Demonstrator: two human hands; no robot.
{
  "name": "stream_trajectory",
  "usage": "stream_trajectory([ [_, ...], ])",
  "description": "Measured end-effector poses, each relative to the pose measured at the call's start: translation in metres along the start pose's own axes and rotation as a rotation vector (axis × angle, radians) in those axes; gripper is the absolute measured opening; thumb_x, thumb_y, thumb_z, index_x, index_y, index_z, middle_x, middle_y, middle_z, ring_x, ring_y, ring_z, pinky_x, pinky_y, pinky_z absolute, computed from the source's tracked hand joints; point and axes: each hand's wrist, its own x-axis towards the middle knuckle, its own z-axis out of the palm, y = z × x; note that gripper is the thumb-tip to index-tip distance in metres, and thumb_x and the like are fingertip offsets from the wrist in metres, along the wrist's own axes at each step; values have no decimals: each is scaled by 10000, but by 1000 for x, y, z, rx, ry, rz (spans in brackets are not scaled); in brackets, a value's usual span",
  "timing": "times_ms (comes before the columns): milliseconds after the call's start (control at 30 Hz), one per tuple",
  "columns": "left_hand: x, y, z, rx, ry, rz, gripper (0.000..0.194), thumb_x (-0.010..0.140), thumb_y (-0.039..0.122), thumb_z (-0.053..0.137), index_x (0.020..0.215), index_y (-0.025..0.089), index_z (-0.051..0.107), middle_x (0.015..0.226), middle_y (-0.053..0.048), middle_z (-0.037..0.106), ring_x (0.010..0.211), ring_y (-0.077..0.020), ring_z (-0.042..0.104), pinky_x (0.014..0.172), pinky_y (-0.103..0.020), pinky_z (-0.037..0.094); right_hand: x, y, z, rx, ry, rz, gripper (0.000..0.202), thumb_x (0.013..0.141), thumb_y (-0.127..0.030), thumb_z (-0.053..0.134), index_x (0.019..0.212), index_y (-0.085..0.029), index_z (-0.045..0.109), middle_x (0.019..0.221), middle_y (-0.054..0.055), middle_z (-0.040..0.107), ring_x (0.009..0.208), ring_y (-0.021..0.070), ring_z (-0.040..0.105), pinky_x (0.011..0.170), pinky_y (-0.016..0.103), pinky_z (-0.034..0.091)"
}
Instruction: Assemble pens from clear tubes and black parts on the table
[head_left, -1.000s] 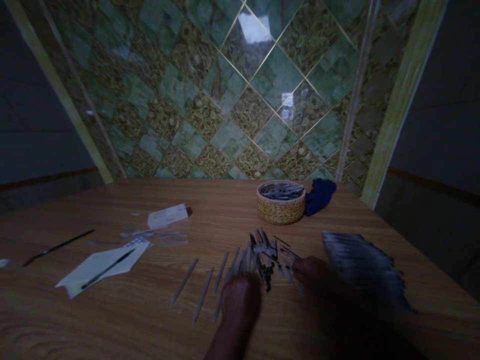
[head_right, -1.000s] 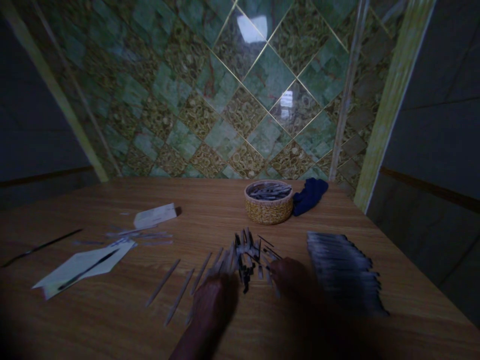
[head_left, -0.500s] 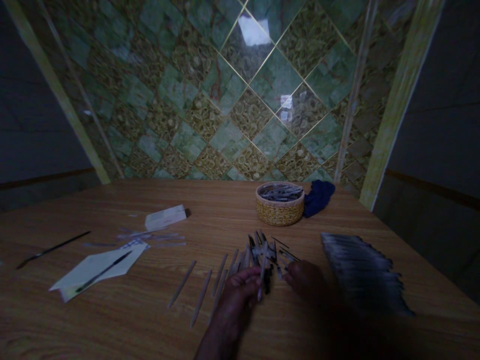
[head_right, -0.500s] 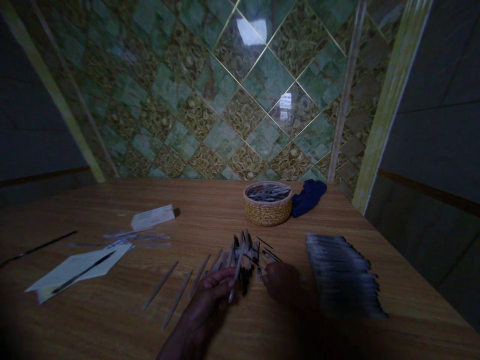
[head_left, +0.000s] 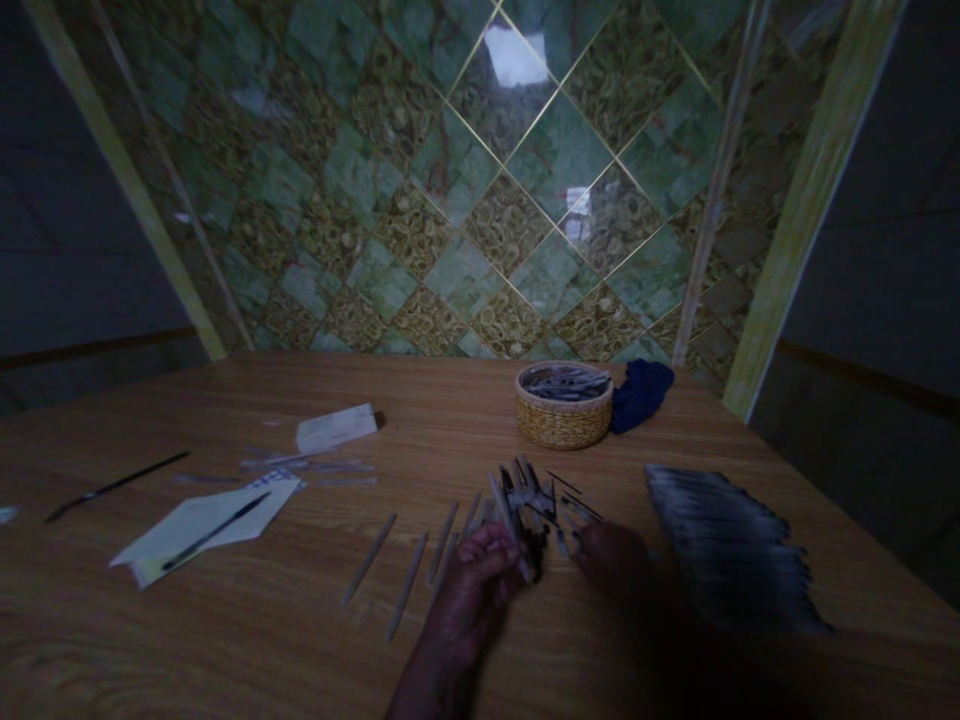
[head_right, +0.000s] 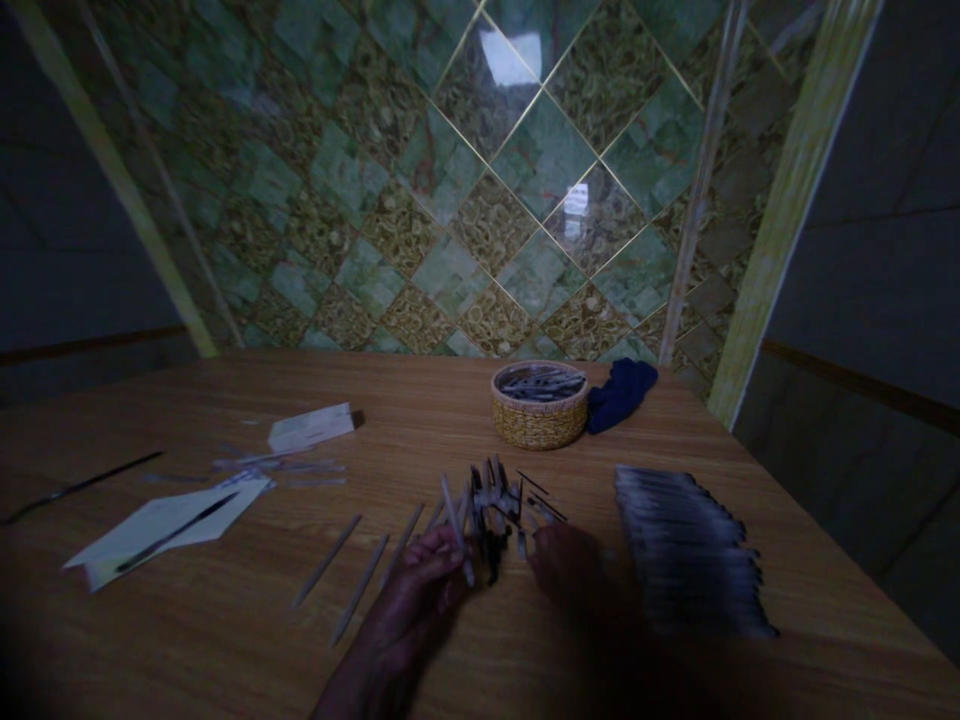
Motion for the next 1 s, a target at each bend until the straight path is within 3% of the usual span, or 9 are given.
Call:
stream_trajectory([
  [167,2,-3,-2,39,30,42,245,532,109,801,683,135,610,620,-12,670,541,-110,599,520,-193,464,-2,0,4,86,52,-8,187,793,-186,474,853,-169,651,911,110,694,866,219,642,714,278,431],
  [267,4,-4,-4,36,13,55,277,528,101,801,744,136,631,642,-17,677,572,-119,608,550,-207,472,-1,-6,4,509,52,7,65,722,-196,510,707,-179,571,729,60,676,672,179,634,579,250,419],
  [333,5,-5,-6,33,2,51,345,524,100,804,834,134,654,669,-27,686,578,-120,608,557,-214,470,-2,-12,2,818,-20,27,43,708,-235,497,694,-195,503,559,-7,612,488,132,577,466,219,387],
  [467,5,-6,-7,47,1,38,376,525,118,808,876,122,673,689,-39,691,597,-124,608,563,-218,458,-7,-24,-6,1338,-205,-10,201,637,-354,548,729,-205,449,433,-50,569,342,114,510,370,200,366],
  [567,3,-6,-4,53,-18,67,261,543,125,797,768,124,663,685,-34,684,601,-118,599,539,-203,433,-12,-31,-12,1620,-232,-42,310,571,-405,614,720,-203,433,438,-19,606,337,134,538,373,218,395],
  [767,-5,-3,8,78,43,73,246,528,116,787,704,136,617,676,-41,688,553,-114,574,438,-176,354,-13,-33,-6,1790,-178,-38,348,586,-427,620,769,-201,429,433,4,629,327,152,552,353,207,374],
  [1000,-6,-2,12,76,21,115,219,537,122,782,659,136,602,701,-49,693,577,-126,587,454,-186,381,-14,-34,-1,1946,-129,3,356,610,-419,657,758,-217,403,473,-3,650,363,156,580,369,207,387],
])
